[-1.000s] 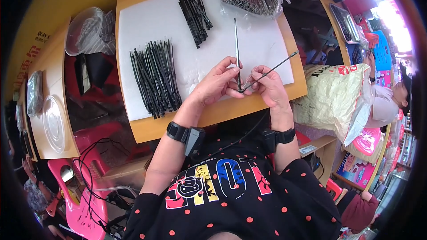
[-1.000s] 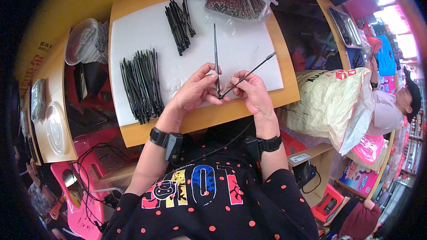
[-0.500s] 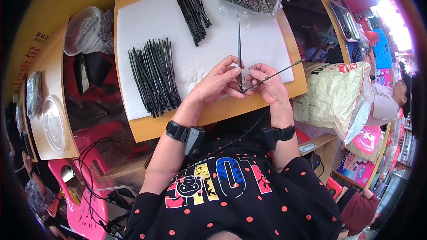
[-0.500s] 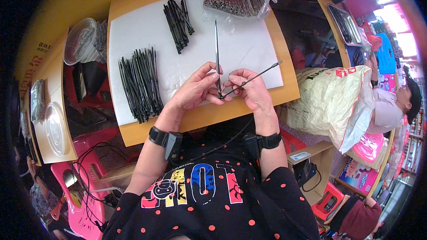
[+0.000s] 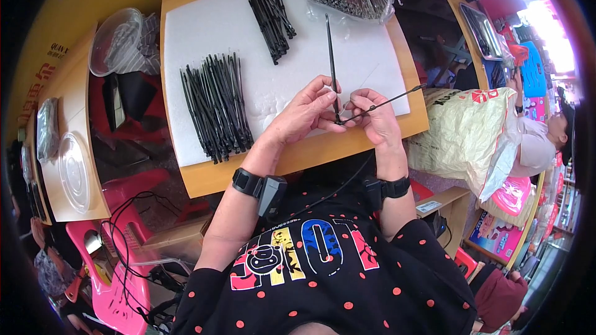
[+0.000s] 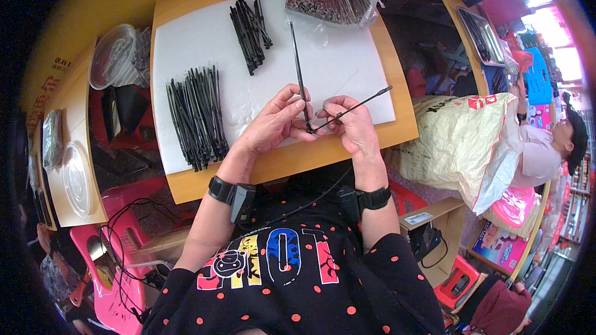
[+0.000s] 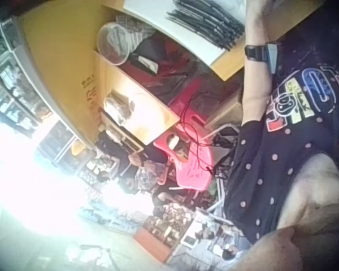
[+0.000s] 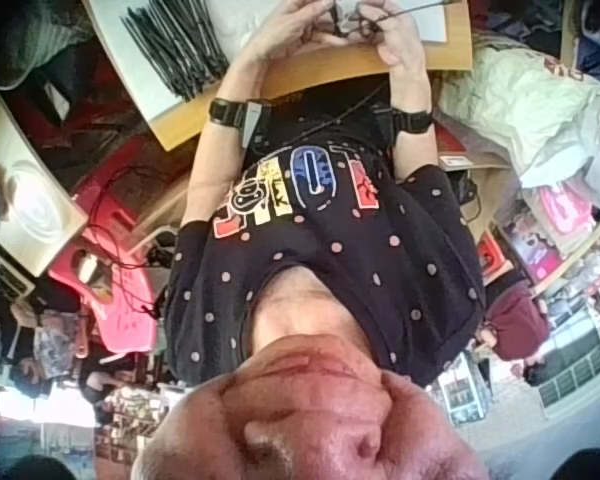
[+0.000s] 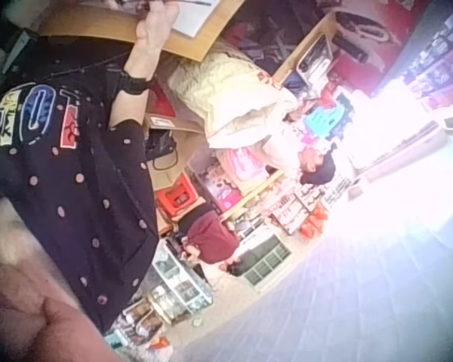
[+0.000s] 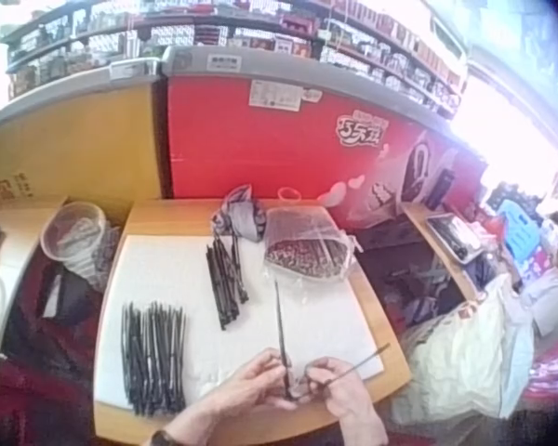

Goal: Sorting and organizing thin black rods, likely fan ribs, at an assembly workstation.

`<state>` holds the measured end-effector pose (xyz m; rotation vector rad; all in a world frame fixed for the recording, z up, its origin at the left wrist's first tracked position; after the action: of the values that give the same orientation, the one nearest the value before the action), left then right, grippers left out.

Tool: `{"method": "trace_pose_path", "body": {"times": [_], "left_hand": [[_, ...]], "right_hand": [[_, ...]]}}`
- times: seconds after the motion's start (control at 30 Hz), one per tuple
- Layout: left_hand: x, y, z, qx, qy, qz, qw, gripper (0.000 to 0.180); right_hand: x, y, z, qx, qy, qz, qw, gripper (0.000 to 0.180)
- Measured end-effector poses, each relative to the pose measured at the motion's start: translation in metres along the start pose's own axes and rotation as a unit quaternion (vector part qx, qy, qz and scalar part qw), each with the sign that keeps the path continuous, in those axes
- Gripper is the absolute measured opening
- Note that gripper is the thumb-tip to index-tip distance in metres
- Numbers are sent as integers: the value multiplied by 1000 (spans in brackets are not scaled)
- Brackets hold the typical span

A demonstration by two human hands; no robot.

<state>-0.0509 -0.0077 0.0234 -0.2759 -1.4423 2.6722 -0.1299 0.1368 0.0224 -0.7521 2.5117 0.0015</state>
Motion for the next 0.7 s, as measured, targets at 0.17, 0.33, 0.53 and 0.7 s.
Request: {"method": "trace_pose_path", "body": {"times": [0.17,0.33,0.53,0.7], "left_hand": [[0,0,2,22,-6,41,999,18],[-1,4,-4,118,-8,27,993,17],[-3,2,-1,89,25,22,995,13],[-1,7,-2,48,17,28,998,13]], "right_hand": [[-6,-3,-4,26,113,57,992,10],[-23,-17,-22,-67,235,85,966,9],[-27,-14,-33,-120,230,52,964,12],[-36,-7,-43,-57,202,11,978,17]]}}
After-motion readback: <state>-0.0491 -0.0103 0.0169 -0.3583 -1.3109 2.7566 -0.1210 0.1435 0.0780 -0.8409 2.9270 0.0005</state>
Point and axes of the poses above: each hand's wrist, its own x-axis towards the middle knuckle, its own y-axis out of the back of the hand, z = x × y, the point moved 4 cm from there along x, towards the middle knuckle, and after that the axes turned 9 degrees about -x, right-handed, at the moved point
